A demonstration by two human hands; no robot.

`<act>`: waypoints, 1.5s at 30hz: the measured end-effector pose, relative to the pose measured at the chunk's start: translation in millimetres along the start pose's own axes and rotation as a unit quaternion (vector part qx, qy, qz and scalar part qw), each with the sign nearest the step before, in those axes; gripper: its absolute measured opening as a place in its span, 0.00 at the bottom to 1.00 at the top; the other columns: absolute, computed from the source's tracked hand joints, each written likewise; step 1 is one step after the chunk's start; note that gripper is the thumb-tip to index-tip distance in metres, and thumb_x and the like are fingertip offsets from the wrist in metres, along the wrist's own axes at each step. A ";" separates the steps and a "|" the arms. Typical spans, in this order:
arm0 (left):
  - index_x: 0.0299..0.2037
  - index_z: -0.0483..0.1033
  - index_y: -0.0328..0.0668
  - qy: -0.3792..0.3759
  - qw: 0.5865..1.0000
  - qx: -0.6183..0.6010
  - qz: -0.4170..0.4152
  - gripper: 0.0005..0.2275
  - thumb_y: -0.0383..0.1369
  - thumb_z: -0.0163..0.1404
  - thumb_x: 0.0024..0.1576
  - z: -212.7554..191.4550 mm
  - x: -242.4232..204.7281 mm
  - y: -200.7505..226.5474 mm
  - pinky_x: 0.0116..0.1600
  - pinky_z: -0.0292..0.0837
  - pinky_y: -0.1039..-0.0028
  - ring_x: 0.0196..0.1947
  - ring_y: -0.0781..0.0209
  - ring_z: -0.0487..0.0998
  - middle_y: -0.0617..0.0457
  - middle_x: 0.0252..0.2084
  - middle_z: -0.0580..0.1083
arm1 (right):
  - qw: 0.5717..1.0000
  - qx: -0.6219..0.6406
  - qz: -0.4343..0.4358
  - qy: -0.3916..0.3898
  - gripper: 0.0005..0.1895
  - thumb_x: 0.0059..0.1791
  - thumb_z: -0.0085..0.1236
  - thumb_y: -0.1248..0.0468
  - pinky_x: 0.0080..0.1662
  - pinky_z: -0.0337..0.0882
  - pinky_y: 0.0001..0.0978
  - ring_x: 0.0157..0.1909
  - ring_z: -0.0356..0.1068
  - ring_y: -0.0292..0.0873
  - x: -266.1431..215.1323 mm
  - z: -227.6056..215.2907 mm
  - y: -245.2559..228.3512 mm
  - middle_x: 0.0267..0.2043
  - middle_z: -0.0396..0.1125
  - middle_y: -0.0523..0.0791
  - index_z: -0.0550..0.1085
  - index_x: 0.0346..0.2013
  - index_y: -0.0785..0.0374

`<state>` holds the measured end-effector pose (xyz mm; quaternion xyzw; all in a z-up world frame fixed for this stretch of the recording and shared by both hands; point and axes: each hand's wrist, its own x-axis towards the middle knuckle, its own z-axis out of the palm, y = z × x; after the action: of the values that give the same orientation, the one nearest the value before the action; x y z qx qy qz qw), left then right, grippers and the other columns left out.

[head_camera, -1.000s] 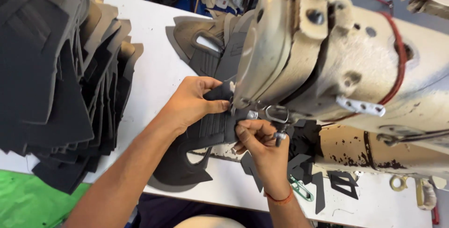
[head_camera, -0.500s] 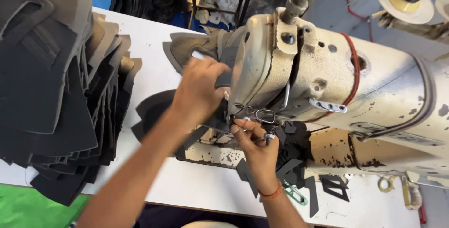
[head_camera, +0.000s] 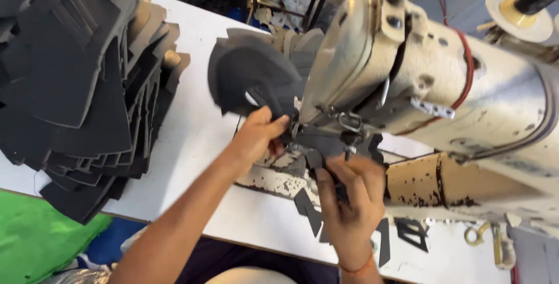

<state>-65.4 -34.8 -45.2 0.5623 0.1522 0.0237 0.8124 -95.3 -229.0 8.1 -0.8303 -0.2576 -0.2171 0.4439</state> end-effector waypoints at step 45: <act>0.42 0.77 0.40 0.182 0.899 0.296 0.266 0.04 0.31 0.53 0.62 -43.9 -13.9 -27.4 0.37 0.75 0.71 0.32 0.63 0.80 0.54 0.32 0.78 | 0.929 -0.262 -0.034 0.261 0.15 0.61 0.60 0.66 0.69 0.58 0.47 0.64 0.58 0.51 -89.6 -83.5 106.1 0.56 0.59 0.53 0.65 0.55 0.70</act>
<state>-94.3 -7.9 -81.5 0.7822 0.1426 0.2946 0.5302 -109.7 -371.1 -68.3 -0.8219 -0.0946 -0.5006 0.2546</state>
